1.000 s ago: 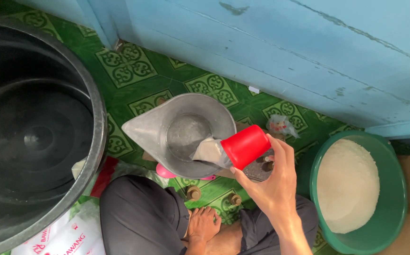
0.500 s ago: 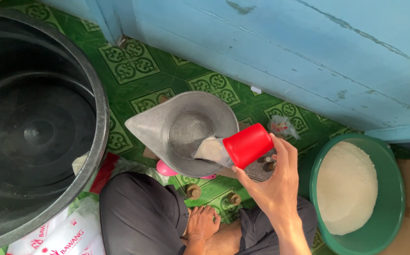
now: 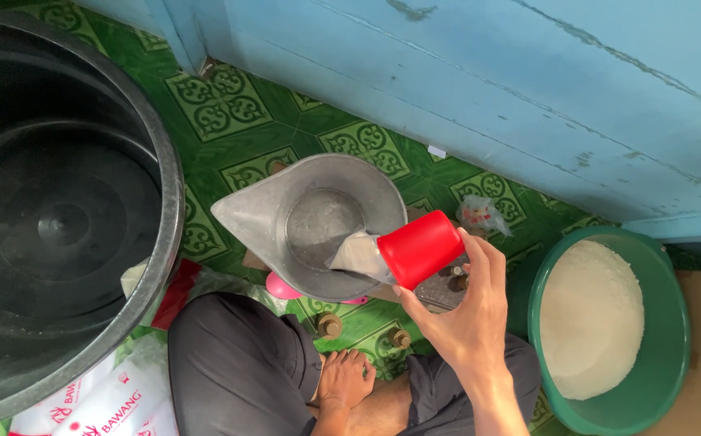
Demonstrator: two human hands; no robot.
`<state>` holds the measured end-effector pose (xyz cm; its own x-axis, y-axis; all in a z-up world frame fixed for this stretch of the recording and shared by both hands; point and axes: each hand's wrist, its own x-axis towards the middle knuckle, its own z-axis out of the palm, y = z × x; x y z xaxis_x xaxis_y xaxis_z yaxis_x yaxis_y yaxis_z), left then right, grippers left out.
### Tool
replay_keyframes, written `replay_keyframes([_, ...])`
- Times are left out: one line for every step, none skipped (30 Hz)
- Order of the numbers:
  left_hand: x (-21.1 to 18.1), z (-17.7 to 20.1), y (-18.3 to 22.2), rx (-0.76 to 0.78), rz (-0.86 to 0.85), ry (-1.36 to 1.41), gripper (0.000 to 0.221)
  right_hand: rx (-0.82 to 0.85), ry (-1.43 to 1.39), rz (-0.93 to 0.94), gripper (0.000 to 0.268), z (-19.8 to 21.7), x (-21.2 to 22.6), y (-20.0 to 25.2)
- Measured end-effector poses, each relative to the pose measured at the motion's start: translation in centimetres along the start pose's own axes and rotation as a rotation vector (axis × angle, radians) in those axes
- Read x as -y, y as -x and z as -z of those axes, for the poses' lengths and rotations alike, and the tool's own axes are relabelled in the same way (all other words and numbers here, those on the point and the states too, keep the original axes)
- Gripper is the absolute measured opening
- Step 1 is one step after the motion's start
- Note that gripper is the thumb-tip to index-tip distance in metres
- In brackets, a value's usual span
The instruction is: The person scoops white powder from a green basin using a red cup, transfers it into a metal pitcher on a weighing scale, and then pours the weighed powder into a large black tub.
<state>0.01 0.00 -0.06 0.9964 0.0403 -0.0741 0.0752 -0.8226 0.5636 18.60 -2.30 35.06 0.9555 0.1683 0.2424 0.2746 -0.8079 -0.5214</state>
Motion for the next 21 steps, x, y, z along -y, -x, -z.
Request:
replay_keyframes([0.0, 0.1, 0.0, 0.000, 0.001, -0.001, 0.018, 0.001, -0.002, 0.000, 0.090, 0.0, -0.1, -0.1])
replay_keyframes([-0.1, 0.2, 0.0, 0.000, 0.004, 0.001, 0.018, 0.002, -0.019, -0.004, 0.088, 0.1, -0.3, -0.1])
replay_keyframes([-0.1, 0.3, -0.1, -0.001, 0.004, 0.002, 0.018, 0.002, -0.036, -0.007, 0.086, 0.1, -0.5, -0.2])
replay_keyframes([-0.2, 0.3, -0.1, -0.001, 0.004, 0.001, 0.018, 0.001, -0.037, -0.008, 0.086, 0.1, -0.7, -0.2])
replay_keyframes([-0.2, 0.4, -0.1, 0.003, 0.009, -0.006, 0.018, 0.017, -0.090, -0.060, 0.083, 0.1, -1.0, -0.3])
replay_keyframes([-0.2, 0.4, -0.2, 0.008, 0.014, -0.014, 0.018, 0.033, -0.143, -0.111, 0.079, 0.1, -1.4, -0.3])
replay_keyframes([-0.2, 0.4, -0.2, 0.009, 0.012, -0.017, 0.018, 0.031, -0.145, -0.114, 0.079, 0.0, -1.8, -0.2])
replay_keyframes([-0.3, 0.4, -0.2, 0.000, 0.021, -0.022, 0.018, 0.062, -0.209, -0.197, 0.077, 0.0, -2.4, -0.2])
replay_keyframes([-0.4, 0.5, -0.1, -0.008, 0.028, -0.027, 0.018, 0.092, -0.272, -0.283, 0.076, -0.1, -2.9, 0.0])
replay_keyframes([-0.4, 0.5, -0.1, -0.004, 0.024, -0.029, 0.018, 0.089, -0.273, -0.287, 0.076, -0.3, -3.8, 0.2])
replay_keyframes([-0.4, 0.5, -0.1, -0.023, 0.013, -0.039, 0.018, 0.104, -0.419, -0.340, 0.075, -0.5, -4.8, 0.4])
replay_keyframes([-0.4, 0.5, -0.2, -0.042, 0.002, -0.049, 0.018, 0.119, -0.565, -0.392, 0.074, -0.7, -5.8, 0.7])
replay_keyframes([-0.5, 0.7, -0.2, -0.038, -0.003, -0.052, 0.018, 0.114, -0.567, -0.397, 0.074, -0.6, -6.2, 0.8])
replay_keyframes([-0.6, 0.8, -0.3, -0.036, 0.002, -0.057, 0.018, 0.111, -0.641, -0.414, 0.073, -0.4, -6.7, 0.9])
replay_keyframes([-0.7, 1.0, -0.3, -0.034, 0.005, -0.062, 0.019, 0.106, -0.715, -0.432, 0.071, -0.2, -7.1, 1.1])
replay_keyframes([-0.7, 1.1, -0.4, -0.029, -0.001, -0.065, 0.019, 0.099, -0.717, -0.437, 0.071, 0.1, -7.8, 1.2])
replay_keyframes([-0.8, 1.2, -0.4, -0.054, -0.002, -0.067, 0.019, 0.091, -0.770, -0.454, 0.069, 0.4, -8.5, 1.4])
replay_keyframes([-1.0, 1.3, -0.5, -0.079, -0.002, -0.068, 0.019, 0.083, -0.822, -0.472, 0.068, 0.7, -9.3, 1.6])
replay_keyframes([-1.0, 1.3, -0.5, -0.072, -0.014, -0.070, 0.019, 0.070, -0.823, -0.479, 0.068, 1.1, -10.4, 2.0])
replay_keyframes([-1.0, 1.3, -0.5, -0.087, -0.010, -0.080, 0.018, 0.063, -0.856, -0.494, 0.068, 1.6, -11.6, 2.4])
replay_keyframes([-1.1, 1.2, -0.5, -0.101, -0.007, -0.089, 0.017, 0.055, -0.889, -0.508, 0.068, 2.0, -12.8, 2.9])
